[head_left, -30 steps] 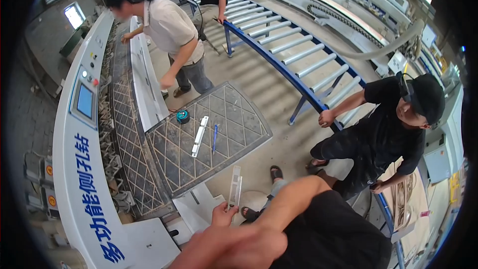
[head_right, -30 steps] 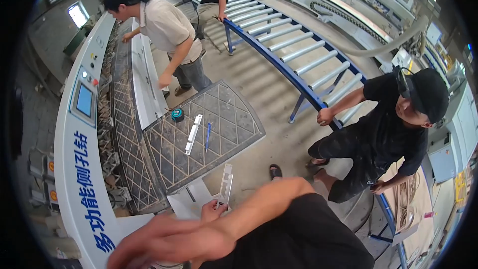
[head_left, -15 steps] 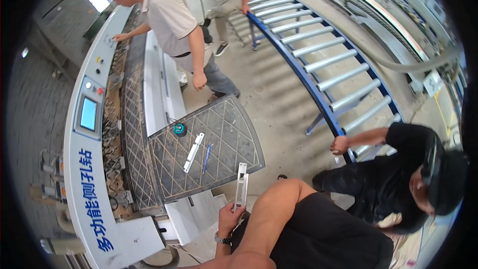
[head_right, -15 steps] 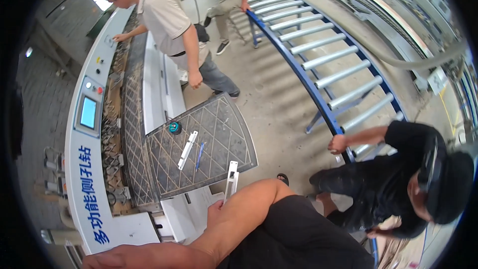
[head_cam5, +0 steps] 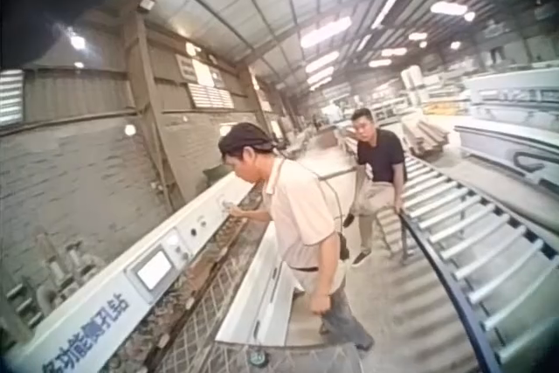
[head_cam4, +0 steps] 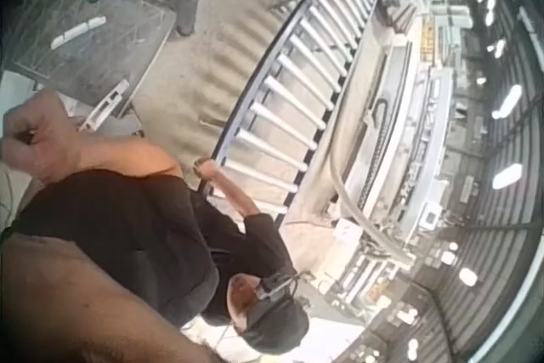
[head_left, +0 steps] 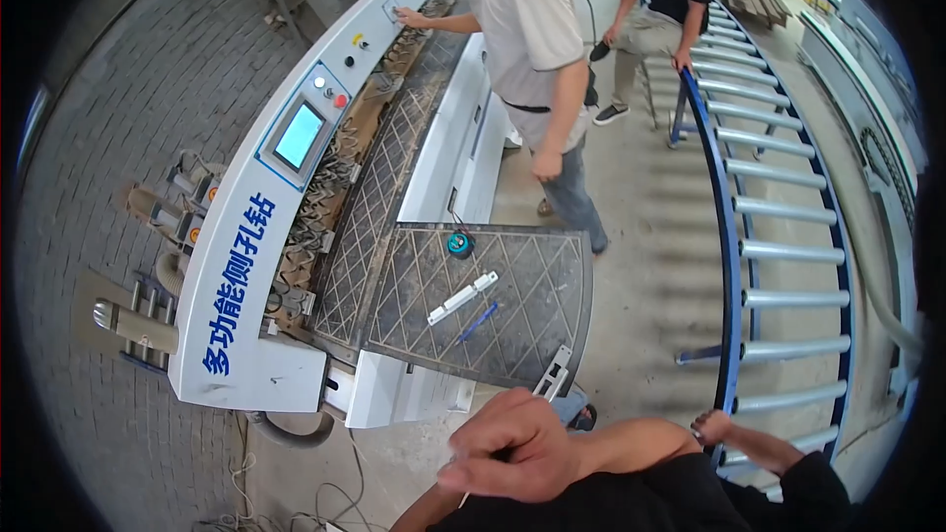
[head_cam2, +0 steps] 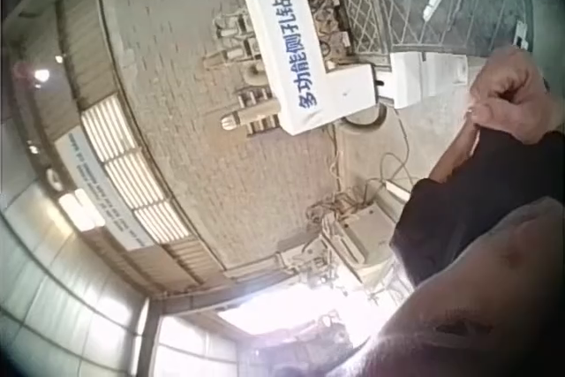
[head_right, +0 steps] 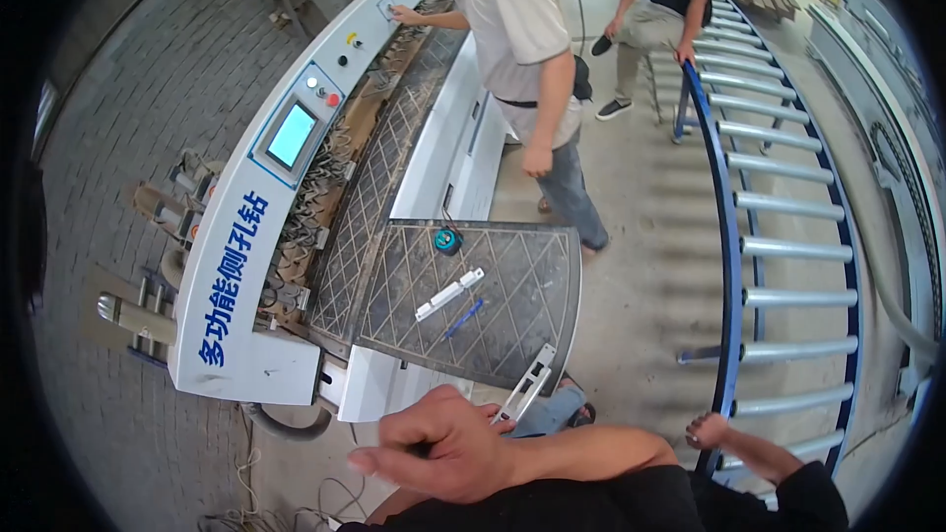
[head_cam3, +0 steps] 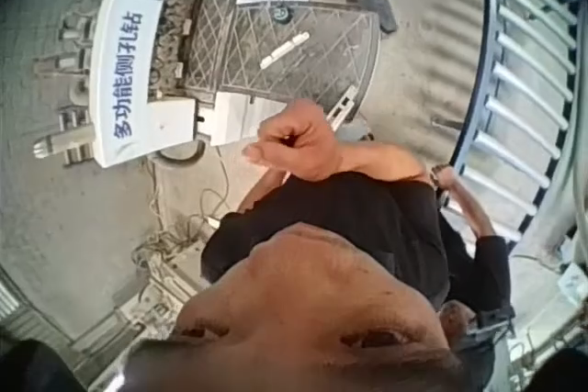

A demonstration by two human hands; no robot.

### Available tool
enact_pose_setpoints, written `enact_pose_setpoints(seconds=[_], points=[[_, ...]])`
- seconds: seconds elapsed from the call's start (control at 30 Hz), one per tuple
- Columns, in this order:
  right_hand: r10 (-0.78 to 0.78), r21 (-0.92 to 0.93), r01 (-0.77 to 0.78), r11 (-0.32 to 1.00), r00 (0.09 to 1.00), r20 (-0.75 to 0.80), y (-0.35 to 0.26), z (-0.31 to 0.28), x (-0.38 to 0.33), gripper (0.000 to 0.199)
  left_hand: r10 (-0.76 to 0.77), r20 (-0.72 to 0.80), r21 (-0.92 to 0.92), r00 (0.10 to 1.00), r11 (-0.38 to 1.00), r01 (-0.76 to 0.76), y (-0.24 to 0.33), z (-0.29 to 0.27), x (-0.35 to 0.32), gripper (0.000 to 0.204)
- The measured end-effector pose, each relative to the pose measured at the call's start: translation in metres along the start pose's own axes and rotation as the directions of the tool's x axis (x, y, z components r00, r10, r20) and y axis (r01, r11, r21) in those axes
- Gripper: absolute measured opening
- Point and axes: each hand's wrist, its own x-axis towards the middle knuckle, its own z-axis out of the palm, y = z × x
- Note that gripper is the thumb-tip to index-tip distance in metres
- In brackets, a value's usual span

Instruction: Measuring and marking wood panels with a pen and ruler.

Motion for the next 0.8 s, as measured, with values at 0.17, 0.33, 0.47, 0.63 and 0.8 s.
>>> enact_pose_setpoints(seconds=[0.17,0.33,0.47,0.63,0.8], points=[[0.133,-0.434,-0.247,0.866,0.952,-0.276,0.014,-0.068,-0.013,0.032,0.106,-0.022,-0.039,0.994,0.994,-0.107,0.016,0.008,0.057,0.031],[0.249,-0.457,-0.650,0.608,0.702,-0.668,0.018,-0.159,-0.055,0.043,0.096,0.019,-0.131,0.995,0.987,-0.093,0.038,0.025,0.110,0.036],[0.292,-0.380,-0.806,0.454,0.538,-0.791,0.010,-0.233,-0.110,0.048,0.119,-0.095,0.107,0.988,0.988,-0.109,0.048,0.037,0.133,0.036],[0.471,-0.513,-0.858,0.004,0.455,-0.756,0.010,-0.305,-0.158,0.043,0.079,-0.368,-0.007,0.926,0.996,-0.088,0.060,0.061,0.126,0.041],[0.810,-0.834,-0.520,-0.186,0.398,-0.430,0.003,-0.394,-0.174,0.035,-0.065,-0.591,-0.028,0.804,0.998,0.060,0.077,0.089,0.129,0.047]])
